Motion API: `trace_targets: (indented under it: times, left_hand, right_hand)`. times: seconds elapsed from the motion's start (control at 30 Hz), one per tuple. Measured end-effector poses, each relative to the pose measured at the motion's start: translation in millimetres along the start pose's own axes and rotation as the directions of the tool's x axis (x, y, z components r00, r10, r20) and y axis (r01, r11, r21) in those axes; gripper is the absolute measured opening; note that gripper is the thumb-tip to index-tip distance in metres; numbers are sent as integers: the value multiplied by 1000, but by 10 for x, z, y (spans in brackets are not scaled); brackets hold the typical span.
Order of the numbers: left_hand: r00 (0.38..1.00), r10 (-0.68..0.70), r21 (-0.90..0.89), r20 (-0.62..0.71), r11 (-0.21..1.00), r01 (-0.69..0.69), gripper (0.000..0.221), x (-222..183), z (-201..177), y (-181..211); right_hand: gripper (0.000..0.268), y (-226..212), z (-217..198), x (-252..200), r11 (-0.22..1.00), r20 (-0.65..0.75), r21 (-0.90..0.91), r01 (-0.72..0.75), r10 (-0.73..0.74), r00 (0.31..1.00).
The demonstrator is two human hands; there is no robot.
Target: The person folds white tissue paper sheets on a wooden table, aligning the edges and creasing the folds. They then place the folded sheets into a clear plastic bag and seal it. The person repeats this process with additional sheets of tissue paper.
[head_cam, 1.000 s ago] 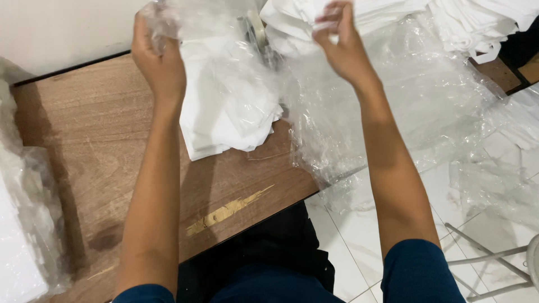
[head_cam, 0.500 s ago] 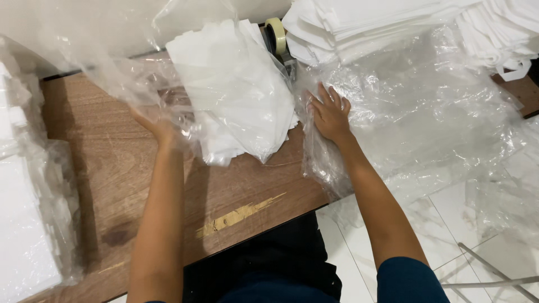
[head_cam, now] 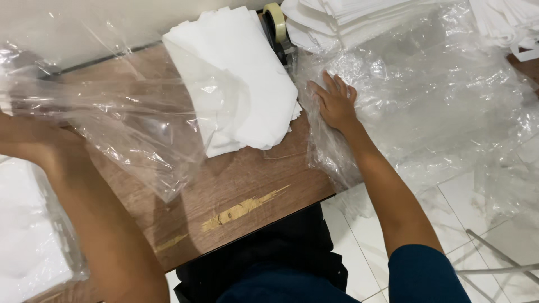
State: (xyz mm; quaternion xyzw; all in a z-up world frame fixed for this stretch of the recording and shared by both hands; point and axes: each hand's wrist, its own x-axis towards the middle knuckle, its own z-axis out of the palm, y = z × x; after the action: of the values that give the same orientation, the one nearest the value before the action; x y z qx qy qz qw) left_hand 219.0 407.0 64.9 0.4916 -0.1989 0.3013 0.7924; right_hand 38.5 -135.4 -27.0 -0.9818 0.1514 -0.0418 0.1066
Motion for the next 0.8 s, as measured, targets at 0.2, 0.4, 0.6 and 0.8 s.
trace_targets:
  times: [0.2, 0.4, 0.6, 0.8]
  left_hand:
    - [959, 44, 274, -278, 961, 35, 37, -334, 357, 787]
    - [693, -400, -105, -600, 898, 427, 24, -904, -121, 225]
    - [788, -508, 74, -348, 823, 563, 38, -1384, 58, 453]
    - [732, -447, 255, -514, 735, 628, 114, -1325, -255, 831]
  right_hand:
    - [40, -89, -239, 129, 967, -210, -187, 175, -213, 954]
    - [13, -899, -877, -154, 948, -521, 167, 272, -150, 840]
    - [102, -1887, -639, -753, 398, 607, 764, -507, -178, 775]
    - [80, -2059, -1028, -898, 478, 412, 835, -271, -218, 885]
